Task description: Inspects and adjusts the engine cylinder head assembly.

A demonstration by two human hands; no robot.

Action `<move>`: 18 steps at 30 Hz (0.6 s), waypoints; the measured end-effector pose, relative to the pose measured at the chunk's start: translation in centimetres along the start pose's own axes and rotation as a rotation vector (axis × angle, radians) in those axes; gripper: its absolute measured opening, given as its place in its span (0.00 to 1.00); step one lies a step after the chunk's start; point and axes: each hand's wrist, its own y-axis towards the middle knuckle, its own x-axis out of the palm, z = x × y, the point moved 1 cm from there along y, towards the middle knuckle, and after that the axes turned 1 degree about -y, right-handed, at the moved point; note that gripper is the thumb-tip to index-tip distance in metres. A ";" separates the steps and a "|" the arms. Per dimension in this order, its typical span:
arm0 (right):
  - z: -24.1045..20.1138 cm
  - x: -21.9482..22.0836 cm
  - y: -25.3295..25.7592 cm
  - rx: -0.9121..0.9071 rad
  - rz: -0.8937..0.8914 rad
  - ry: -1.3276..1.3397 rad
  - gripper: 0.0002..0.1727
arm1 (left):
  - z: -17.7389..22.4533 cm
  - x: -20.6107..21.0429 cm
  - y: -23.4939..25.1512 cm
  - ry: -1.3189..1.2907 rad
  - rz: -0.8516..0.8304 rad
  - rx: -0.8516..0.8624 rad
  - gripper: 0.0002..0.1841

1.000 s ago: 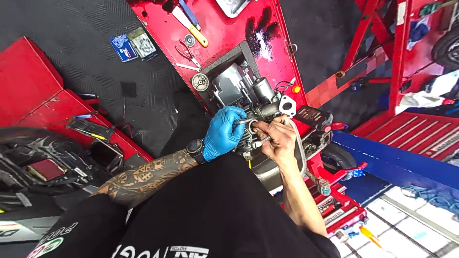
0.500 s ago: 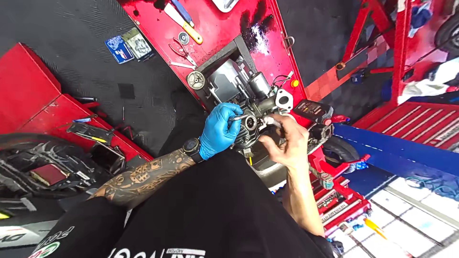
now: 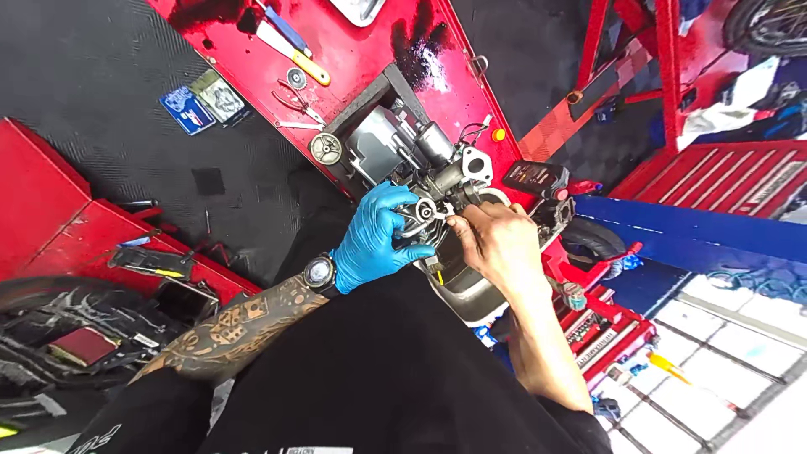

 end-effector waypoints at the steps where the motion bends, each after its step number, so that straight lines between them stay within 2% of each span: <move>1: 0.1 0.0 0.2 -0.010 -0.020 0.010 0.30 | 0.1 -0.1 -0.2 0.032 -0.021 0.015 0.30; 5: 0.3 0.1 0.5 -0.023 -0.120 0.105 0.31 | 0.3 -0.1 -0.6 0.117 -0.135 0.046 0.31; 9: -0.3 -0.4 0.5 0.090 -0.252 0.190 0.32 | 0.5 0.2 -0.5 0.166 -0.171 0.043 0.28; 15: -2.3 0.0 -0.6 0.181 -0.159 0.116 0.33 | 1.0 0.3 0.3 0.173 -0.188 -0.053 0.23; 18: -2.5 0.7 -0.9 0.213 -0.150 0.177 0.33 | 1.0 0.3 0.6 0.162 -0.194 -0.079 0.23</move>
